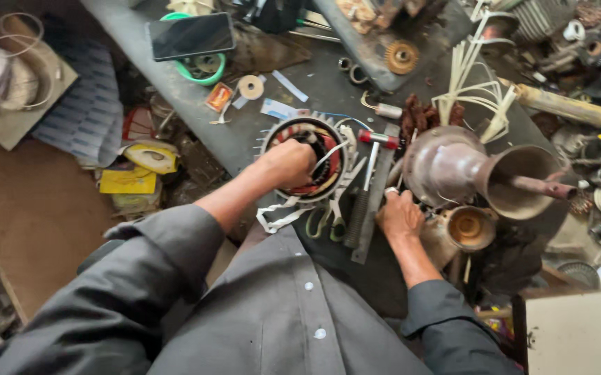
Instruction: The person works on a disassembled electric motor stator, inserting white insulating tape into the winding slots and adjusting the copper windings with their hands and a screwdriver. They repeatedly reach for tools and materials on the cluttered workbench while manipulating the stator.
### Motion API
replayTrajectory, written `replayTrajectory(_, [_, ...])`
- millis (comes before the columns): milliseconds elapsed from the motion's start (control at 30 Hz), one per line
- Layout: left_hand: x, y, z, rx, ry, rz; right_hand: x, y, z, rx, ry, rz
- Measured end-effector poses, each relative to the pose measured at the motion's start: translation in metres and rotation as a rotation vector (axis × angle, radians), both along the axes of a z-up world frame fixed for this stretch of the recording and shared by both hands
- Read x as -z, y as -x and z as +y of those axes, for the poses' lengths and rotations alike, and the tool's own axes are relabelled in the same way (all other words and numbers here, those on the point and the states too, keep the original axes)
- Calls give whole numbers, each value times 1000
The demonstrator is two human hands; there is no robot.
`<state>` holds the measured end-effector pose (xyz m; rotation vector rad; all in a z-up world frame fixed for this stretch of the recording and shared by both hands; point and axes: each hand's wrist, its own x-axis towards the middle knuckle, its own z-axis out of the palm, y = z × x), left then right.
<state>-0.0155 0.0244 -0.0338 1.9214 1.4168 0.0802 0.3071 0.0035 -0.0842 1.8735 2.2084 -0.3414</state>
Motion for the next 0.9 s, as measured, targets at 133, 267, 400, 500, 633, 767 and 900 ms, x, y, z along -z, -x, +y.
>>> replayTrajectory(133, [-2,-6,0,-24,-21,-38,-46,8,-5,-1,-11,65])
replayTrajectory(267, [-26,-2,-16,-128,-189,-109,-133,11,-30,189,203,-85])
replayTrajectory(400, [-55,13,-61,-283,-292,-247,-233,6,-51,104,-207,286])
replayTrajectory(500, [-68,19,-84,-188,-544,-315,-292,9,-54,124,-133,604])
replayTrajectory(633, [-68,19,-97,-233,-605,-359,-307,41,-46,-44,-159,977])
replayTrajectory(767, [-59,17,-101,-265,-573,-407,-282,70,-28,-387,-105,1046])
replayTrajectory(900, [-56,21,-101,-267,-521,-449,-261,85,-11,-551,-38,1000])
